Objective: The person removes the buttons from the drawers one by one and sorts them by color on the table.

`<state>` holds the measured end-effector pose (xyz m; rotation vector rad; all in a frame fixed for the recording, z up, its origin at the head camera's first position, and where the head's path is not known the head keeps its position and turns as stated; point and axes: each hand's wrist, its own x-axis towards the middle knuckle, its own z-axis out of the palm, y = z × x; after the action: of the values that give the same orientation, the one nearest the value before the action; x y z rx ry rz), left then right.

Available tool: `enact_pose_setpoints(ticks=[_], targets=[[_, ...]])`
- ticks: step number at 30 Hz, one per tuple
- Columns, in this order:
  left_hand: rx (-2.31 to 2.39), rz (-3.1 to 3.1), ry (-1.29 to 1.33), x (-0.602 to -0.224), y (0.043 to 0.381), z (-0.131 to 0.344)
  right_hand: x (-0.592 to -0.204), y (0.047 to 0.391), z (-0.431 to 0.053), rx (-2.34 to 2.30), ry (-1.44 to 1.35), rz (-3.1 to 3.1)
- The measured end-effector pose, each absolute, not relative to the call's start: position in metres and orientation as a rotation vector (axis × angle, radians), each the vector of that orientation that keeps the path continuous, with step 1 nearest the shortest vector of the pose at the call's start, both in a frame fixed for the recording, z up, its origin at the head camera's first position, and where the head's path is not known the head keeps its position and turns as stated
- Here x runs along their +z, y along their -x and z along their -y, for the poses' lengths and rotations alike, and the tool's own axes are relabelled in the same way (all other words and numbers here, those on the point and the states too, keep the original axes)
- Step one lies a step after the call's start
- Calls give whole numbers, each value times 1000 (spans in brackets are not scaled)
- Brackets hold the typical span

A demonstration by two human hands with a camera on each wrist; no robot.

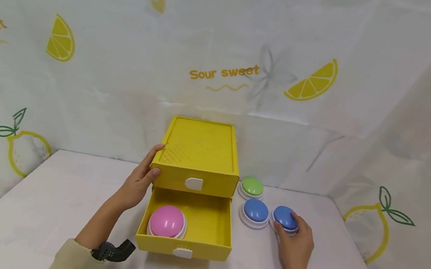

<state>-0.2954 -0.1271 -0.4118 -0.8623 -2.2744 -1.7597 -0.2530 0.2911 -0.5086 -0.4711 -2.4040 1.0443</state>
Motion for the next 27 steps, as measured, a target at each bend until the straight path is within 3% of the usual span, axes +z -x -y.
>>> enact_pose_setpoints(ticks=[9, 18, 27], targets=[[-1762, 2274, 858, -412, 295, 127, -510, 264, -291, 1038, 434, 2382], [-1774, 2292, 865, -413, 294, 126, -505, 244, -283, 1169, 531, 2267], [-1769, 2287, 853, -412, 295, 128, -456, 229, -240, 1227, 315, 2112]])
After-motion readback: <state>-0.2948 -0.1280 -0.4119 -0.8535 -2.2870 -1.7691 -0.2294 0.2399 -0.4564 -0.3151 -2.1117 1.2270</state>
